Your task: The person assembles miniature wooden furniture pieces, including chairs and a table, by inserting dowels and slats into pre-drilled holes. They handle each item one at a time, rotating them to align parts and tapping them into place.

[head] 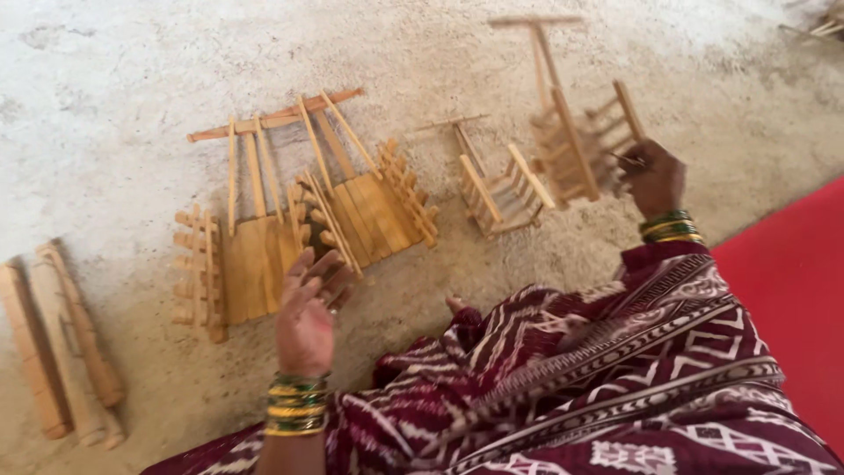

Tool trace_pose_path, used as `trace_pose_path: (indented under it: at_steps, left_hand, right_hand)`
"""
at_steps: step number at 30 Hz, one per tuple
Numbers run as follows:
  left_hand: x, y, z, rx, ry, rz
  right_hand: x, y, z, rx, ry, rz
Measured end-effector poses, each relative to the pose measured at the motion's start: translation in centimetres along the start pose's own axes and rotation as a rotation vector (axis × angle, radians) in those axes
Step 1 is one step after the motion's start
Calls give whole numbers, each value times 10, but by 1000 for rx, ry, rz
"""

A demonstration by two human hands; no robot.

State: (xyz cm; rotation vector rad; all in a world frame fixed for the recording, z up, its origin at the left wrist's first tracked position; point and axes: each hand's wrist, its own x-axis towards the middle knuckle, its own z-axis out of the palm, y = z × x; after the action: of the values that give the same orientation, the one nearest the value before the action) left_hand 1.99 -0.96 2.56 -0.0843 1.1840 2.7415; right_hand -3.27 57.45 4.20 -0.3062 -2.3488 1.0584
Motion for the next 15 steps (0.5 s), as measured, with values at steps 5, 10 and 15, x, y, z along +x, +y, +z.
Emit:
trace_pose_path:
  at_steps: [5, 10, 15]
  left_hand:
    - [7, 1, -8, -10, 74, -2]
    - [12, -1, -14, -15, 111, -11]
    - [13, -3, -21, 17, 146, -29]
  right_hand:
    - [12, 66, -24, -113, -14, 127]
    - [12, 90, 6, -74, -102, 221]
    - [23, 97, 46, -163, -164, 117]
